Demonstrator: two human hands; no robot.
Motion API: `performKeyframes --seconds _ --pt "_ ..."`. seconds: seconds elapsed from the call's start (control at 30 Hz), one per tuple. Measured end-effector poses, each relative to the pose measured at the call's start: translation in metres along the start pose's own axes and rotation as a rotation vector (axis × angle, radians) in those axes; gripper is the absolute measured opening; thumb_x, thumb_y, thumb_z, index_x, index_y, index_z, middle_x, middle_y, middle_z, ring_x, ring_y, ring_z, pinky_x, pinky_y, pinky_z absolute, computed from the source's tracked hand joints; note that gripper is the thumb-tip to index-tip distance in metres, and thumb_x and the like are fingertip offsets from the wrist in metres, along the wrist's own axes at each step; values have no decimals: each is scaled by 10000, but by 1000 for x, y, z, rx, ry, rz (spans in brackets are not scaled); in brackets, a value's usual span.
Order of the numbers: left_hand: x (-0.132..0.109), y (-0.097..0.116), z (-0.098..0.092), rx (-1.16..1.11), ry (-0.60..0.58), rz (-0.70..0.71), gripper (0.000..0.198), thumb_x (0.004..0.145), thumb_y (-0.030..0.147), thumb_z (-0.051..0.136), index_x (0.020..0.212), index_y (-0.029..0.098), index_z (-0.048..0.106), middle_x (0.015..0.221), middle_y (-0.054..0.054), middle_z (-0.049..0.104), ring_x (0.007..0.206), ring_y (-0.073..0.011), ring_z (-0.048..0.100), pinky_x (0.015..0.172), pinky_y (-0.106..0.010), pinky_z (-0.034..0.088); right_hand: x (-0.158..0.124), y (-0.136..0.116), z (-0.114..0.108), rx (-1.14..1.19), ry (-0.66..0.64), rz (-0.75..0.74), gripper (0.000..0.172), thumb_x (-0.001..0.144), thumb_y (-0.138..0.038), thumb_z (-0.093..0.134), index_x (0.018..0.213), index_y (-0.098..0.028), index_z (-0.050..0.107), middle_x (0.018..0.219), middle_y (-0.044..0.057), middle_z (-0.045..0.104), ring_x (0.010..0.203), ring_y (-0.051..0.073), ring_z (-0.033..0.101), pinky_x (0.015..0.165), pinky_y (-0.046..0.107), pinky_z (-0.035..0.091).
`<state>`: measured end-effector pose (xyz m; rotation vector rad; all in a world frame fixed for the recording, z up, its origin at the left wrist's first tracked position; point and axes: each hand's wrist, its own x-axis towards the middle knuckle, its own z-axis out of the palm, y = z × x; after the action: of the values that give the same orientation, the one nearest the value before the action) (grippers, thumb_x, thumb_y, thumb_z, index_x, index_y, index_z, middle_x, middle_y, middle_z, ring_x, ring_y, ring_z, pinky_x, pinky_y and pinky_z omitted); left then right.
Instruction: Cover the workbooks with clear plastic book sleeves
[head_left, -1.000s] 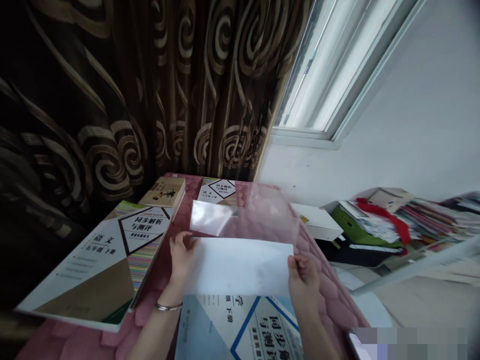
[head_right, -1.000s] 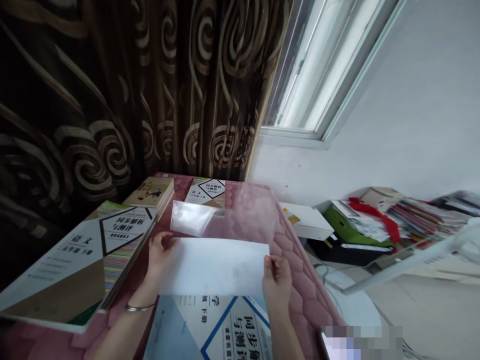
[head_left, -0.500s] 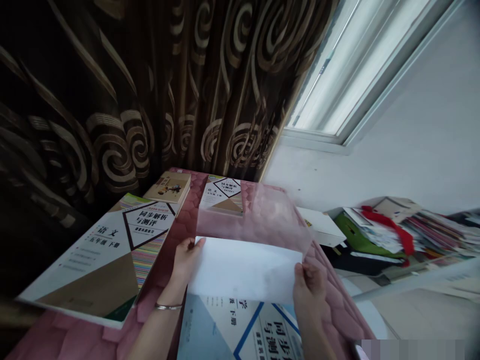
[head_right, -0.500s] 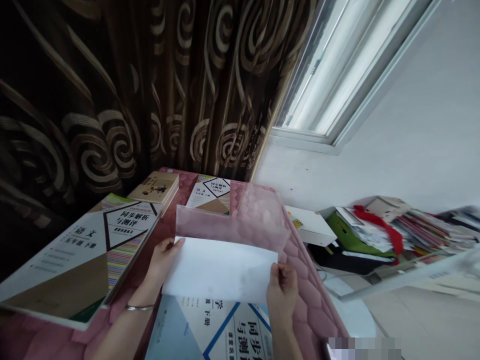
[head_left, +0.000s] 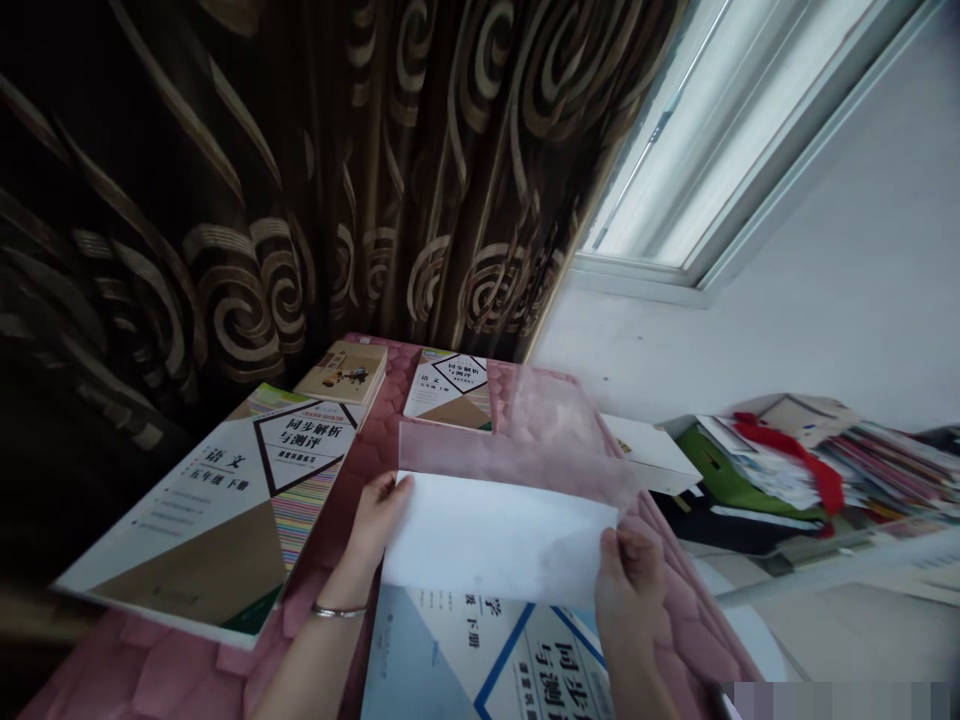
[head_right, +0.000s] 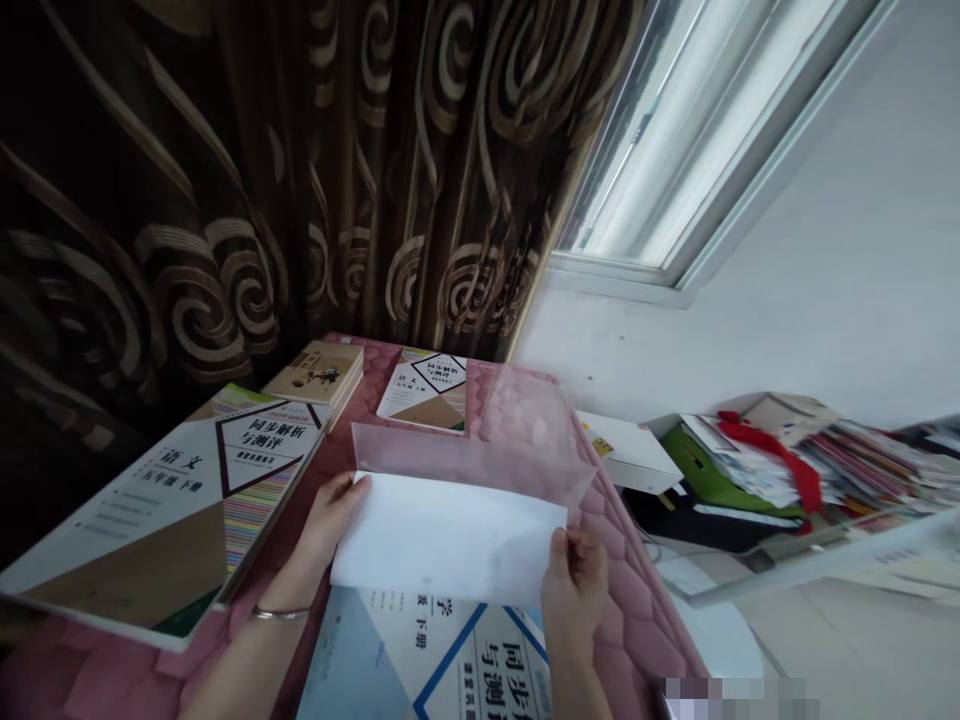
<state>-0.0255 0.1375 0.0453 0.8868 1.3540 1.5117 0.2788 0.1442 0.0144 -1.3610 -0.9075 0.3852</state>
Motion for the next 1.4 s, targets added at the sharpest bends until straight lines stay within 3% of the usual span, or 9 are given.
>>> performKeyframes --seconds 0.2,0.57,0.73,0.9,1.03,1.13,1.23,1.4 --pt "0 -5 -4 51 27 -1 381 626 528 714 596 168 595 558 26 535 542 -108 434 511 -219 324 -1 3 -1 5 -13 17 386 738 -579 659 829 -217 563 743 -23 568 683 171 534 651 312 438" --pt "1 -7 -3 -81 32 -111 468 511 548 795 532 183 502 494 57 488 488 -77 395 489 -210 288 0 -13 -4 -131 -38 61 415 738 -614 624 807 -207 585 747 -16 582 712 182 533 672 316 425" --pt "0 -4 -3 -111 16 -157 448 496 530 812 572 174 551 501 47 528 490 -90 437 495 -217 326 0 -7 -3 -94 -38 30 394 767 -594 620 820 -206 572 754 -22 575 720 173 532 681 311 431" --pt "-4 5 -2 -144 -41 -177 430 515 461 806 778 144 682 676 -6 671 585 -132 555 560 -237 410 0 -5 -2 -66 -45 42 390 750 -594 648 815 -216 573 747 -23 581 707 182 545 666 319 449" --pt "-4 7 0 -146 34 -254 431 478 483 792 707 140 666 597 2 641 523 -127 532 527 -244 399 0 -8 -3 -69 -44 33 394 752 -601 641 820 -219 573 744 -24 578 698 182 554 665 324 458" --pt "-1 5 0 -136 102 -228 438 468 488 790 698 136 669 583 -1 636 527 -127 530 529 -244 400 0 -8 -3 -98 -49 39 400 751 -603 644 834 -218 574 743 -24 585 692 180 561 660 322 469" --pt "0 3 -1 -123 74 -172 447 476 490 792 727 131 701 625 -15 661 561 -131 546 551 -242 408 0 -8 -1 -116 -38 46 405 738 -598 664 831 -217 564 723 -24 583 677 176 560 648 317 476" --pt "-1 4 -1 -96 48 -125 431 485 528 793 616 141 655 549 27 582 519 -97 479 526 -218 361 1 -6 5 -29 26 28 415 707 -556 715 880 -220 543 783 -27 566 702 162 551 665 309 483"
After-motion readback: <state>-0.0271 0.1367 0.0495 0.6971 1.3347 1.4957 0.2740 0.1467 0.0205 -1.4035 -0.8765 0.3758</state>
